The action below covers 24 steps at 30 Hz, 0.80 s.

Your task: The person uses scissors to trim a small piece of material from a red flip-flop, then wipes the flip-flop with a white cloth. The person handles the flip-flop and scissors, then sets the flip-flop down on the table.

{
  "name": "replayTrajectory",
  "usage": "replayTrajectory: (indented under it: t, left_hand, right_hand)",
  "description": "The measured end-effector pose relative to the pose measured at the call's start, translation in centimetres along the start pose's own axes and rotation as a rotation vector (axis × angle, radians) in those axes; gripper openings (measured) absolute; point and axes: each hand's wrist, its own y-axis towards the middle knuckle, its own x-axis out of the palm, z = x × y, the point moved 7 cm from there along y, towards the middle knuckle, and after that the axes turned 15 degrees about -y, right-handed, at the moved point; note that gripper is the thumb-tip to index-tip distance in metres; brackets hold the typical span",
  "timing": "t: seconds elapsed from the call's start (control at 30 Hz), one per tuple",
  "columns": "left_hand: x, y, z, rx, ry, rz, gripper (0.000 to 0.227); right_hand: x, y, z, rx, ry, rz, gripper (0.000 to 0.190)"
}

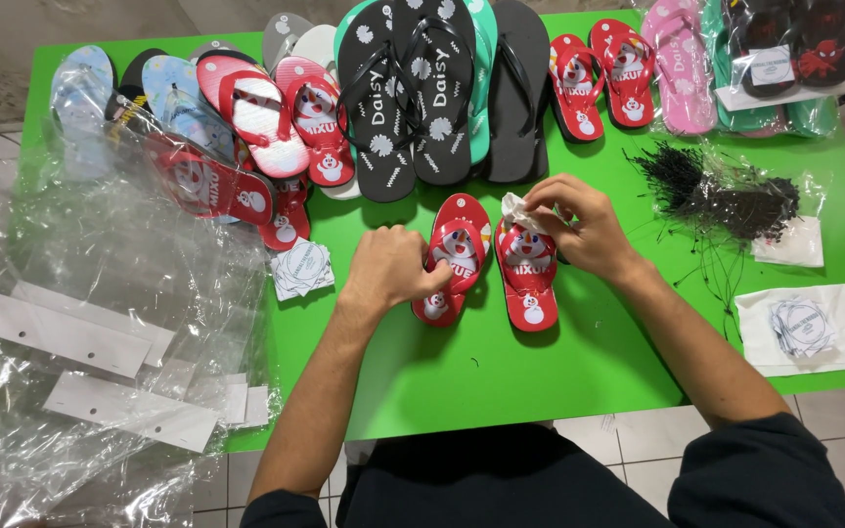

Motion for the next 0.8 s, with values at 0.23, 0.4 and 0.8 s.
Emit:
replayTrajectory:
  t: [0.23,0.4,0.8]
  left_hand:
    - [-1.2,-0.3,1.5,0.085,0.033,0.103,0.054]
    - [-0.9,-1.1,3.8,0.334,0.139,0.507,0.031]
    - [2.8,-1.8,7.0,0.438,0.042,0.572,0.011]
  right_hand:
    - [-0.7,-0.3,-1.7,-0.091,-0.065,-0.013,0.021]
    - [-0.5,-0.9,-1.8,-0.127,-0.107,-0.038,0.027]
    - [-3.7,-2.6,-1.7,-0.148,-0.268,0.539,0.022]
